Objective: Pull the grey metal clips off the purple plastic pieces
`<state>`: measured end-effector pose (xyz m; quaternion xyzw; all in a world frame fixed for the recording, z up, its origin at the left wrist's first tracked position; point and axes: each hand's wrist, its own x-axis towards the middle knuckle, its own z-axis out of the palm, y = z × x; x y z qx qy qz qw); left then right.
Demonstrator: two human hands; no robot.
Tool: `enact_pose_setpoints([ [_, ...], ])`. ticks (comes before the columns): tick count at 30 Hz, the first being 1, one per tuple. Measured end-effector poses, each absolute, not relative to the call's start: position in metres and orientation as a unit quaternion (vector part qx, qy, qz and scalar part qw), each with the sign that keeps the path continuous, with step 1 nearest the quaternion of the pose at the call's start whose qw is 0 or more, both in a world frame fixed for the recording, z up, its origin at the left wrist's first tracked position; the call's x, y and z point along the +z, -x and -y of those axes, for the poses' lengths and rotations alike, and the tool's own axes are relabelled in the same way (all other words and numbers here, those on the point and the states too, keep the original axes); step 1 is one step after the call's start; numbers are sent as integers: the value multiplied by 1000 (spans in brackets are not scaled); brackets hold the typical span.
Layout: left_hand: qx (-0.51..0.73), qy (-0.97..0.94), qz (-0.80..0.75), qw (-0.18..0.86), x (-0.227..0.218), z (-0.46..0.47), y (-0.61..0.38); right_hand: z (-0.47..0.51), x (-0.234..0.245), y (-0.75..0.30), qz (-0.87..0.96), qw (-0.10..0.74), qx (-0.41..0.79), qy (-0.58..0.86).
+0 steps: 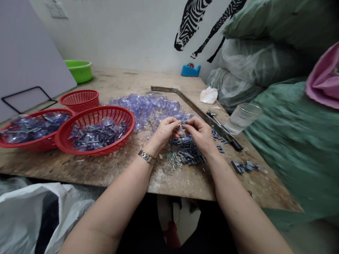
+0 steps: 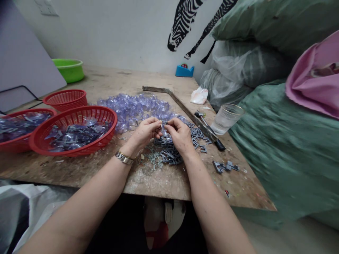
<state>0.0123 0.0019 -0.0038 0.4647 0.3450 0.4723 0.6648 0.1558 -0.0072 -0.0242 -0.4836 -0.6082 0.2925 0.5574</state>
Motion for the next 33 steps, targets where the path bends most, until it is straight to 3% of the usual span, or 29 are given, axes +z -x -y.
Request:
enact_pose_setpoints([
  [13,471,-465,-328,675,-3,-2,-11,10,-20,-154,609,561,288,481],
  [23,479,-435,-315,694,-2,1,-12,14,-17,-155,653,552,203,477],
  [33,474,-409,-307,716,-4,-1,-11,12,-13,-157,574,579,318,484],
])
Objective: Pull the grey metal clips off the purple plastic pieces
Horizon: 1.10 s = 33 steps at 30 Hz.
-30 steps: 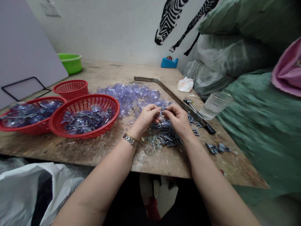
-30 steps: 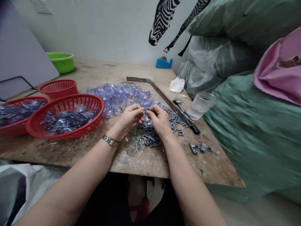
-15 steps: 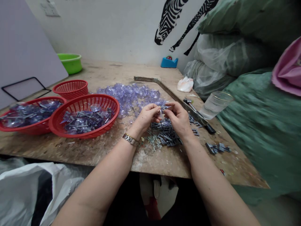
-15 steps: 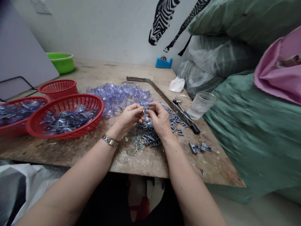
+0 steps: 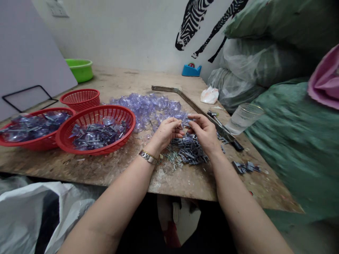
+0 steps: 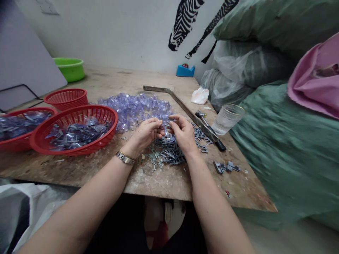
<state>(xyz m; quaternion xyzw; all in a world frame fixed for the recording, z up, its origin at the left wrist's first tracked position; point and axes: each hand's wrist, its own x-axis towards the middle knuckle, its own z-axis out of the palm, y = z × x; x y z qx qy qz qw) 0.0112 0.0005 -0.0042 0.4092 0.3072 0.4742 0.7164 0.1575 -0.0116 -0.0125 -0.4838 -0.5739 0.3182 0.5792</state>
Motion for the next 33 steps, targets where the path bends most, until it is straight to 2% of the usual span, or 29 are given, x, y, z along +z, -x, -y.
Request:
enact_pose_setpoints([
  [4,475,-394,-301,727,-3,-1,-11,10,-13,-159,567,564,352,487],
  [14,477,-314,-300,764,-2,-5,-11,10,-17,-156,586,564,343,470],
  [24,494,-289,-292,766,-5,-7,-12,12,-18,-154,615,564,271,480],
  [33,504,-242,-293,776,-6,-11,-10,10,-20,-160,709,505,166,464],
])
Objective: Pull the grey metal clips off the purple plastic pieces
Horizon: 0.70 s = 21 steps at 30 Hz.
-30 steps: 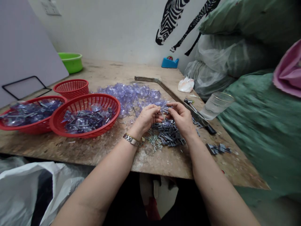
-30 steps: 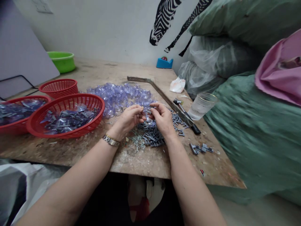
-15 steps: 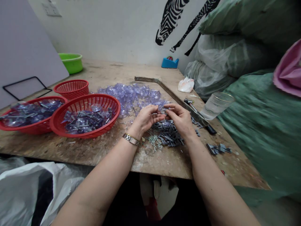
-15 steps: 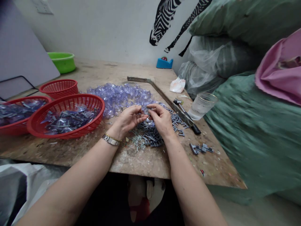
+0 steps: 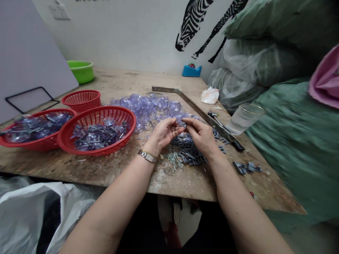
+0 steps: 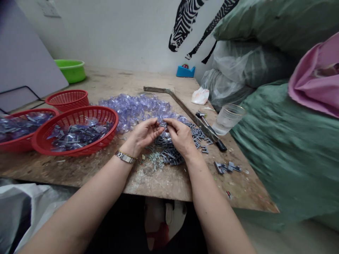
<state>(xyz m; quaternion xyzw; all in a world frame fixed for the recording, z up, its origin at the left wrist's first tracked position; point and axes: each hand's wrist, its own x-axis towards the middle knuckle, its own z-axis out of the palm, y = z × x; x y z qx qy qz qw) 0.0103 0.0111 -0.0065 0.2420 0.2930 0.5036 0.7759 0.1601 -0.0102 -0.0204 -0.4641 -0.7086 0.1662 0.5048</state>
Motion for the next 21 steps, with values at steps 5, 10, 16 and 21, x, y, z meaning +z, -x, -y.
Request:
enact_pose_setpoints([
  [5,505,-241,-280,780,-6,-12,-10,10,-18,-161,723,495,134,463],
  [10,498,-270,-288,771,-7,-11,-11,11,-13,-163,682,540,125,478],
  [16,487,-322,-298,755,-6,-7,-11,13,-13,-160,645,533,215,504],
  [21,478,-342,-295,753,-6,-6,-13,14,-13,-156,638,535,229,504],
])
